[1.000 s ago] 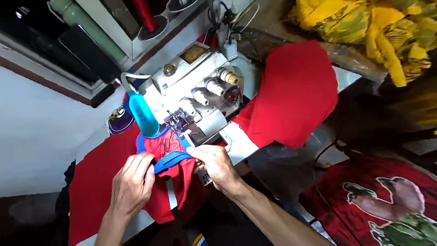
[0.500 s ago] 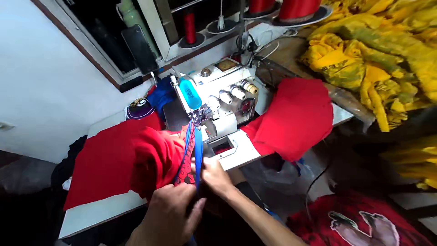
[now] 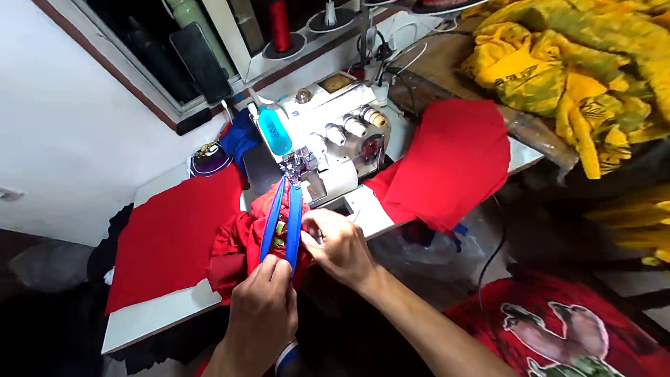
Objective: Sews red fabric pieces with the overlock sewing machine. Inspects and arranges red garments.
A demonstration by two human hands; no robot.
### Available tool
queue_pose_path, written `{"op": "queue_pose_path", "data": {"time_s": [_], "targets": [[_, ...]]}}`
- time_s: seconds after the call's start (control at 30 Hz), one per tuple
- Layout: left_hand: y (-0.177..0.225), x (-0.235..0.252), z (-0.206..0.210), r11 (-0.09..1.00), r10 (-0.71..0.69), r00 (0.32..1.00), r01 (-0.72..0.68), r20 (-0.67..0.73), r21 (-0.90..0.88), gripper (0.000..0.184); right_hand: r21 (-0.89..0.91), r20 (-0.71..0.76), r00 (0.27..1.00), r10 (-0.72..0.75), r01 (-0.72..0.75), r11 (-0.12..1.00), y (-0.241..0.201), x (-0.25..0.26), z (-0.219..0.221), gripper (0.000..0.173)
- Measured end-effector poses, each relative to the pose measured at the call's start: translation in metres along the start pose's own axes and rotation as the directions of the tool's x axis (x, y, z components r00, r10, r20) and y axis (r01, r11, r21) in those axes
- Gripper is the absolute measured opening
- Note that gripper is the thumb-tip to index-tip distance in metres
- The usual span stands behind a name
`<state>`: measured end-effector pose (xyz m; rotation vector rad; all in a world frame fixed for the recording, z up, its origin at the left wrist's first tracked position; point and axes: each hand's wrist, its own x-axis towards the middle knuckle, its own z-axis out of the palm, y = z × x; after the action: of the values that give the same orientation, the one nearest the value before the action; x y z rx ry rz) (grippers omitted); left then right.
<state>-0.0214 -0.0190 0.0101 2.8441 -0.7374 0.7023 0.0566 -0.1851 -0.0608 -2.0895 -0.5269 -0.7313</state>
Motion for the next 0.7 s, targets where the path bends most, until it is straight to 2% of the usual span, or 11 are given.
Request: {"op": "queue_pose_path", "data": {"time_s": [0.07,0.13,0.23,0.3,0.33,0.4,0.43,0.5,0.53,0.6,0.7], "targets": [[0.001,0.005,-0.004,0.999,-0.023,1.000,0.023,-0.010,0.029,0.002,0.032,0.042,0.981,-0.188,0.187,0.982,0.010,0.025,0.004,0.029],[-0.001,0.004,-0.004,0.998,-0.048,0.998,0.050,-0.042,0.039,0.002,0.042,0.061,0.950,-0.306,0.304,0.952,0.017,0.042,0.010,0.014],[-0.007,0.000,0.001,0.993,-0.105,0.993,0.108,-0.053,0.055,0.010,0.033,-0.029,0.955,-0.295,0.296,0.955,0.015,0.040,0.011,0.004],[-0.002,-0.003,0.006,0.990,-0.120,0.993,0.121,-0.025,0.077,0.019,0.064,-0.126,0.987,-0.099,0.107,0.992,0.003,0.025,0.016,0.003],[0.003,-0.002,0.009,0.990,-0.104,0.994,0.106,-0.021,0.088,0.023,0.102,-0.158,0.984,0.077,-0.061,0.993,-0.006,0.018,0.021,0.008],[0.013,0.004,0.009,0.991,-0.060,0.998,0.063,-0.030,0.120,0.029,0.228,-0.016,0.879,0.477,-0.462,0.857,-0.026,0.008,0.020,0.019],[0.015,0.006,0.008,0.989,-0.045,0.999,0.048,-0.021,0.143,0.029,0.277,0.164,0.766,0.622,-0.641,0.716,-0.031,0.005,0.016,0.033],[0.016,0.003,0.004,0.979,-0.029,0.998,0.016,0.058,0.203,0.027,0.312,0.419,0.578,0.700,-0.816,0.487,-0.027,-0.004,0.010,0.049],[0.014,0.000,0.004,0.975,-0.016,0.994,-0.009,0.109,0.221,0.027,0.327,0.466,0.547,0.695,-0.837,0.439,-0.024,-0.010,0.005,0.049],[0.017,-0.009,0.007,0.976,0.030,0.986,-0.064,0.164,0.206,0.033,0.314,0.510,0.522,0.684,-0.853,0.417,-0.025,-0.022,-0.009,0.040],[0.032,-0.015,0.011,0.986,0.110,0.986,-0.124,0.125,0.114,0.033,0.336,0.517,0.530,0.672,-0.848,0.411,-0.031,-0.041,-0.022,0.030]]}}
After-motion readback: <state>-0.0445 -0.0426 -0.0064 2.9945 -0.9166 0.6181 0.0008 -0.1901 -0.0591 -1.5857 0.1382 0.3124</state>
